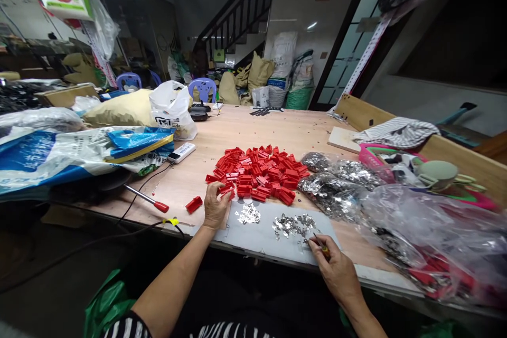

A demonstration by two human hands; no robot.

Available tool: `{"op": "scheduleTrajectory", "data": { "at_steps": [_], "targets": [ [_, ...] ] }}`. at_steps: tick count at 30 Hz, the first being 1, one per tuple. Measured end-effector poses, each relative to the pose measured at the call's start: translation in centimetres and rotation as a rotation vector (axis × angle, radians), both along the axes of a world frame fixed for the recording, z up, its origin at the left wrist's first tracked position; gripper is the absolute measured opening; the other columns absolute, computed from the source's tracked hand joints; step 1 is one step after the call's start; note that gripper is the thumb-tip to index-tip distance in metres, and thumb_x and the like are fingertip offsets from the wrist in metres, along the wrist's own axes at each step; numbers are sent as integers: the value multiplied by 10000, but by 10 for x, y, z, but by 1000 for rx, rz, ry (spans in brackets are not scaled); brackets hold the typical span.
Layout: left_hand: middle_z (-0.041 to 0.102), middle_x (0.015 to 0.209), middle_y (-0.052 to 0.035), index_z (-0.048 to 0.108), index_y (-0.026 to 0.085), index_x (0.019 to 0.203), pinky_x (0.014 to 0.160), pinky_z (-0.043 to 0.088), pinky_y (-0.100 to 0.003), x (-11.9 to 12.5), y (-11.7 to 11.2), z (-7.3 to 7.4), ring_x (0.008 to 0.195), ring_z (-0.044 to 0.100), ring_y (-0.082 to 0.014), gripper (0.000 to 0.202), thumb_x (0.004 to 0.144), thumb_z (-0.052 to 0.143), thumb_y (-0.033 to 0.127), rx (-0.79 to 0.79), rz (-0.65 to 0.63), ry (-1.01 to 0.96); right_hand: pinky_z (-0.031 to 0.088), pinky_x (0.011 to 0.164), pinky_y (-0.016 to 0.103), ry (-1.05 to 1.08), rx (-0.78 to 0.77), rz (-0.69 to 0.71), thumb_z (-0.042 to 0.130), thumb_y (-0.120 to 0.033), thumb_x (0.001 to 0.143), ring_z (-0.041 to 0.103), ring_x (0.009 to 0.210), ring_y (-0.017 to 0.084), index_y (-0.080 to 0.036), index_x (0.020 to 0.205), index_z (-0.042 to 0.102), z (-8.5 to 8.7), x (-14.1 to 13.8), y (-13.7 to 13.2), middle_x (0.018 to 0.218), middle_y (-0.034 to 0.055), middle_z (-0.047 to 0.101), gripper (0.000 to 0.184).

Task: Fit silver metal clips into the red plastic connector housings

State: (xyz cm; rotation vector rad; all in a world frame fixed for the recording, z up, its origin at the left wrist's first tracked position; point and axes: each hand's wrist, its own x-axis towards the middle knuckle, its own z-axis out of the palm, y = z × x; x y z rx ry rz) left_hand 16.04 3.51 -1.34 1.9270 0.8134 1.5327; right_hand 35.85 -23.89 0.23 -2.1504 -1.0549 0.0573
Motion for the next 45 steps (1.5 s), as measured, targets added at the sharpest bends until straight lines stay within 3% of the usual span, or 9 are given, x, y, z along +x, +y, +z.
{"op": "scheduleTrajectory", "data": {
  "at_steps": [5, 9, 14, 22, 36, 45],
  "targets": [
    [580, 1049, -76, 556, 226, 1042, 846, 528, -363, 1, -9, 5, 995, 597, -205, 257, 801, 643, 251, 6, -36, -15, 519, 627, 279, 50, 58, 9, 513, -531, 827, 703, 763, 245, -251, 871, 605, -1, 3, -3, 877, 59, 743, 298],
    [587, 1094, -86, 537, 238, 1120, 881, 529, -367, -4, -39, 16, 1061, 592, -218, 331, 809, 647, 264, 9, -135, -32, 513, 639, 269, 71, 76, -13, 531, -538, 811, 678, 711, 219, -241, 864, 619, 2, 3, -3, 838, 49, 729, 315],
    [586, 1103, -88, 513, 259, 1162, 906, 531, -386, -16, -75, 30, 1041, 607, -221, 395, 799, 669, 272, -9, -236, -55, 491, 631, 258, 94, 105, -21, 540, -552, 801, 622, 652, 185, -226, 855, 629, 19, -7, -2, 792, 37, 703, 342],
    [618, 1089, -79, 506, 264, 1184, 919, 534, -398, -26, -98, 39, 1035, 620, -223, 446, 781, 692, 225, 36, -302, -47, 430, 538, 240, 179, 142, 86, 536, -560, 817, 541, 580, 155, -203, 865, 639, 45, -38, 3, 687, 23, 641, 374],
    [601, 1121, -59, 530, 221, 1167, 921, 519, -335, -25, -121, 44, 1017, 627, -182, 434, 771, 697, 161, -222, -455, -194, 413, 558, 234, 237, 114, 172, 572, -499, 835, 513, 599, 143, -212, 883, 603, 49, -49, 5, 687, -6, 587, 293],
    [618, 1096, -52, 544, 218, 1107, 946, 490, -331, -25, -133, 54, 1040, 616, -189, 407, 744, 719, 162, -516, -586, -302, 398, 571, 234, 285, 127, 248, 545, -463, 870, 496, 607, 136, -206, 880, 591, 47, -69, 13, 705, -5, 585, 261]
  ]
}}
